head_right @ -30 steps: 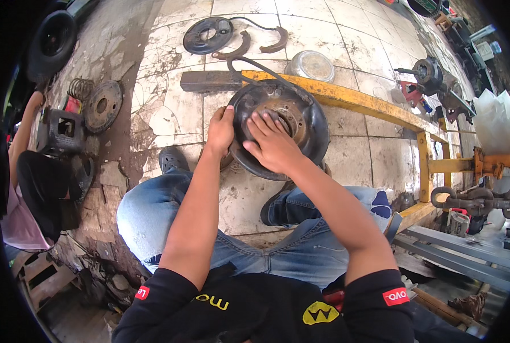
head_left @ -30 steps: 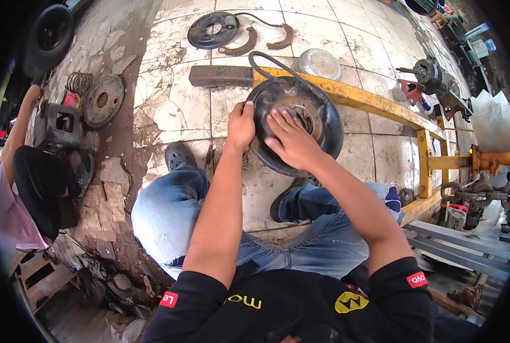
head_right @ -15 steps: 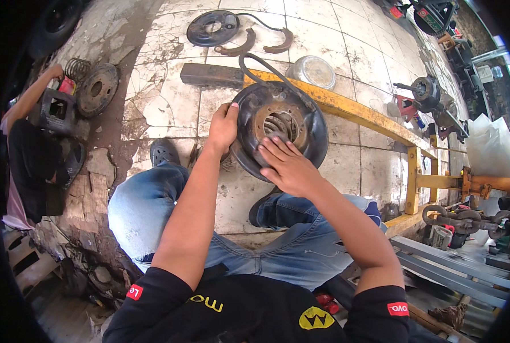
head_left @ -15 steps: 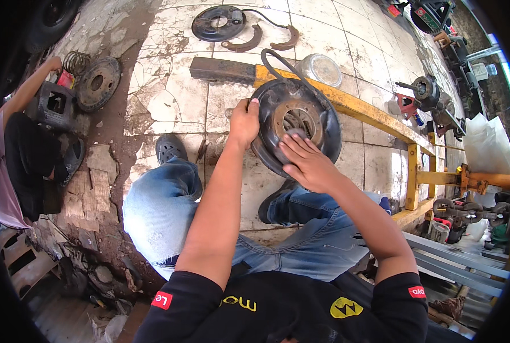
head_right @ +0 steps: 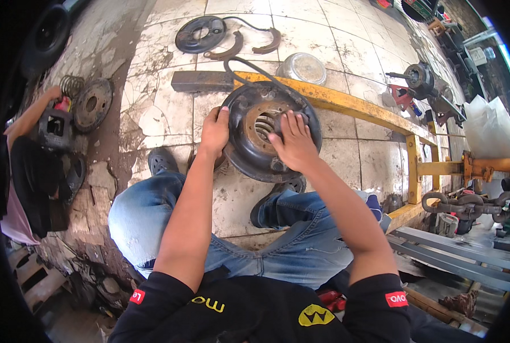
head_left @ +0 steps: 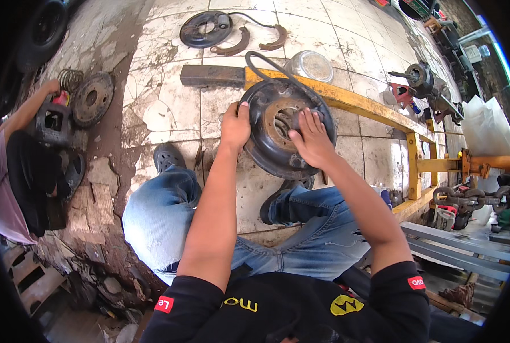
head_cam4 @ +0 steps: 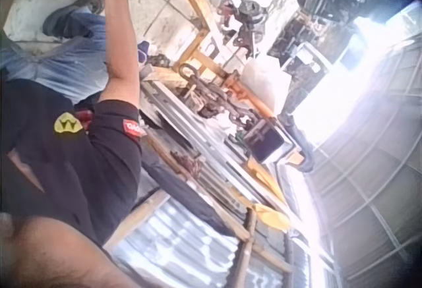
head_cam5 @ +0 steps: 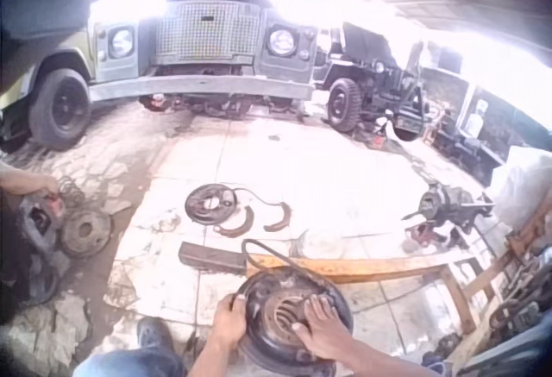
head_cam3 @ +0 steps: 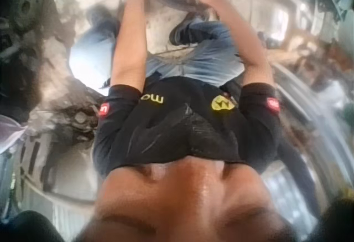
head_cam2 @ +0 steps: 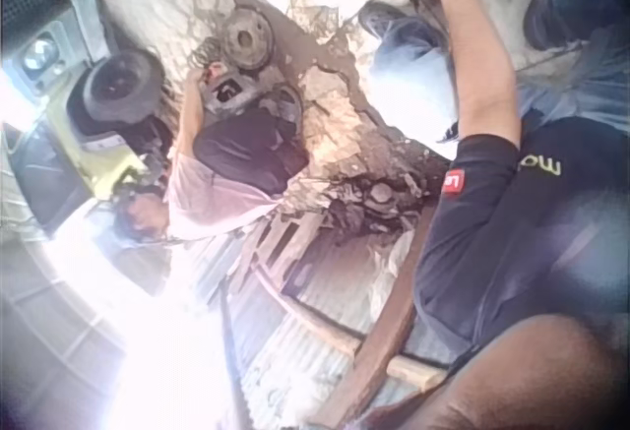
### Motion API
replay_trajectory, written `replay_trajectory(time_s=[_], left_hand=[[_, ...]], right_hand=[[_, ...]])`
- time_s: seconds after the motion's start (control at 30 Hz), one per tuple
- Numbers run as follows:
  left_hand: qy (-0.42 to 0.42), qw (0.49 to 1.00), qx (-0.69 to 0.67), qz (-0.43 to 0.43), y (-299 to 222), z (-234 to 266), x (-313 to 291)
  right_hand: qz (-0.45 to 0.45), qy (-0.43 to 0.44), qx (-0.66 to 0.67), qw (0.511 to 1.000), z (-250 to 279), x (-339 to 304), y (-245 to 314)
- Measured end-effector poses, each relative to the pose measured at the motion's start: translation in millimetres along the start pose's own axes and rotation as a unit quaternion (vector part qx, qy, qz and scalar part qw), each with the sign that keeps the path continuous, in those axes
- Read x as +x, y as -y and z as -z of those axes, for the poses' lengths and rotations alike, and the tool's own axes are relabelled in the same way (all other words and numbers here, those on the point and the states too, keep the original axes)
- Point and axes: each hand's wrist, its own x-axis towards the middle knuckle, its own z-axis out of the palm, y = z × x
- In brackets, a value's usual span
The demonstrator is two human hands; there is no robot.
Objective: The person sits on the floor and scrubs the inside surface of a brake drum with a small abrasive pad. The person repeatedly rotates the drum and scrubs different areas of the inner surface.
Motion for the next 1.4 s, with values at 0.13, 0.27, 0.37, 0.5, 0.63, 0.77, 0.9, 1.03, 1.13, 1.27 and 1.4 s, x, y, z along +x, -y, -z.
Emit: replay_trajectory(time_s=[0.13, 0.27, 0.37, 0.5, 0.63, 0.77, 0.9, 1.03, 1.13, 1.27, 1.4], left_hand=[[0.011, 1.000, 0.001, 0.003, -2, -1, 2], [0.008, 1.000, 0.008, 0.015, -13, -2, -8], [-0.016, 1.000, 0.011, 0.014, -18, -4, -11], [0.012, 0.999, 0.021, 0.028, -20, 0, -9], [0.003, 1.000, 0.008, 0.018, -16, 0, -10], [0.002, 1.000, 0.007, 0.012, -12, -4, -7], [0.001, 1.000, 0.012, -0.003, -10, -4, -3], [-0.010, 1.000, 0.012, -0.003, -9, -4, -4], [-0.003, 1.000, -0.005, 0.008, -9, -6, -4], [-0.003, 1.000, -0.006, 0.005, -3, -5, -2], [0.008, 0.998, 0.057, 0.020, -10, -4, -4]], right_hand=[[0.015, -0.022, -0.019, 0.999, -9, 39, 30], [0.043, -0.003, -0.007, 0.999, -4, 42, 27], [-0.044, 0.001, 0.001, 0.999, 1, 33, 18], [-0.068, -0.028, -0.005, 0.997, -6, 36, 45], [0.083, -0.034, 0.025, 0.996, -11, 36, 42], [0.036, -0.024, -0.028, 0.999, 2, 36, 31], [0.047, -0.031, -0.021, 0.998, -9, 32, 51], [0.002, -0.050, -0.072, 0.996, -6, 38, 50], [0.062, -0.051, -0.064, 0.995, 1, 35, 43], [-0.016, -0.040, -0.078, 0.996, -3, 39, 50], [-0.031, -0.042, -0.084, 0.995, 1, 40, 38]])
